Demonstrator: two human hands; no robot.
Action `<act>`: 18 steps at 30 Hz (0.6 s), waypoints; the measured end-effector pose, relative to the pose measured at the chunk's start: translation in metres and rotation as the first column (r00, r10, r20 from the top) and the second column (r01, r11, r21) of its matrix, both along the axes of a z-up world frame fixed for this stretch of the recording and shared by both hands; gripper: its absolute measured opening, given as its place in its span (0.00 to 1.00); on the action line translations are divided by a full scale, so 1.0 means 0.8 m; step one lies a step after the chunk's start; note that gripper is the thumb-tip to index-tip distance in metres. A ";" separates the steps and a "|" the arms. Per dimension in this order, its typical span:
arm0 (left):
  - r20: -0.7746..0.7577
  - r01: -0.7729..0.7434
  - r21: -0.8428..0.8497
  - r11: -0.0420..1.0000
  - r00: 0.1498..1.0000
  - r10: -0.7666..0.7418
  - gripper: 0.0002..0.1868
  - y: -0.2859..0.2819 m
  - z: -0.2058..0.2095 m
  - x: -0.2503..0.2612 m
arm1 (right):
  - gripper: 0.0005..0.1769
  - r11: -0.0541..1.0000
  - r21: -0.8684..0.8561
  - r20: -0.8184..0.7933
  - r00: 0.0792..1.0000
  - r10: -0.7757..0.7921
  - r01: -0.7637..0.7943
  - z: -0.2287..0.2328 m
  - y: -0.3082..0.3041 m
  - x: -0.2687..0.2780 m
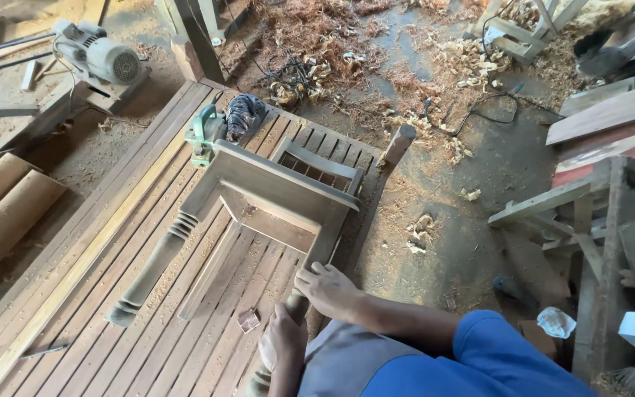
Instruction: The person sands a wooden chair frame using a sanding block. They work on the legs, armrests, and backrest, frequently repositioning the chair on a wooden workbench to access different surfaces.
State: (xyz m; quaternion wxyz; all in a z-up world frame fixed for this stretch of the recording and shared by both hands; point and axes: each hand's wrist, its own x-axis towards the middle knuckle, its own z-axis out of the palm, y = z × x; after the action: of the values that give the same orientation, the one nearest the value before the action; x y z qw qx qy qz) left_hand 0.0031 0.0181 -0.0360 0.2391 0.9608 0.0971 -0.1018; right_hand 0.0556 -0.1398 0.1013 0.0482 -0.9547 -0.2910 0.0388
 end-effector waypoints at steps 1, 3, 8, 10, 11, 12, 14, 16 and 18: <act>0.002 -0.003 -0.006 1.000 1.000 0.003 0.18 -0.001 0.013 0.007 | 0.13 1.000 -0.006 0.002 1.000 0.003 -0.003 0.006 0.004 0.015; -0.033 0.020 0.073 0.997 0.999 -0.018 0.18 0.000 0.040 0.003 | 0.08 0.998 -0.062 -0.102 0.995 0.022 -0.028 0.014 0.015 0.028; -0.042 0.021 0.078 0.997 0.999 -0.018 0.16 -0.001 0.054 0.003 | 0.08 0.999 -0.036 0.027 0.999 0.022 -0.021 -0.024 0.006 0.019; -0.037 0.012 0.091 0.996 0.999 -0.008 0.15 -0.002 0.050 0.004 | 0.10 0.999 -0.032 0.067 0.998 0.007 -0.005 -0.009 0.005 0.015; -0.037 0.022 0.090 0.996 0.999 -0.019 0.17 -0.001 0.050 0.005 | 0.10 1.000 0.002 -0.042 0.999 -0.018 0.018 0.007 0.007 0.019; -0.043 0.037 0.092 0.995 0.999 -0.033 0.18 0.001 0.048 -0.001 | 0.10 0.998 0.034 -0.159 0.986 -0.042 0.048 0.020 0.011 0.016; -0.036 0.021 0.067 0.998 0.999 -0.018 0.17 -0.003 0.033 0.001 | 0.11 0.998 0.039 -0.168 0.985 -0.039 0.046 -0.001 0.016 0.034; -0.016 0.011 0.047 0.999 1.000 -0.011 0.16 -0.003 0.036 0.005 | 0.13 0.997 0.050 -0.165 0.985 -0.044 0.053 -0.007 0.013 0.036; -0.060 0.030 0.071 0.997 0.998 -0.026 0.15 -0.003 0.054 0.001 | 0.13 0.995 0.099 -0.045 0.999 -0.014 0.018 0.001 0.003 0.020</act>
State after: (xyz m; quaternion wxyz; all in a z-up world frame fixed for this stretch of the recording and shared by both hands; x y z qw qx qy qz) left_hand 0.0040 0.0155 0.0073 0.2001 0.9666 0.0939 -0.1297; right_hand 0.0713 -0.1370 0.1024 0.1022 -0.9524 -0.2837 0.0450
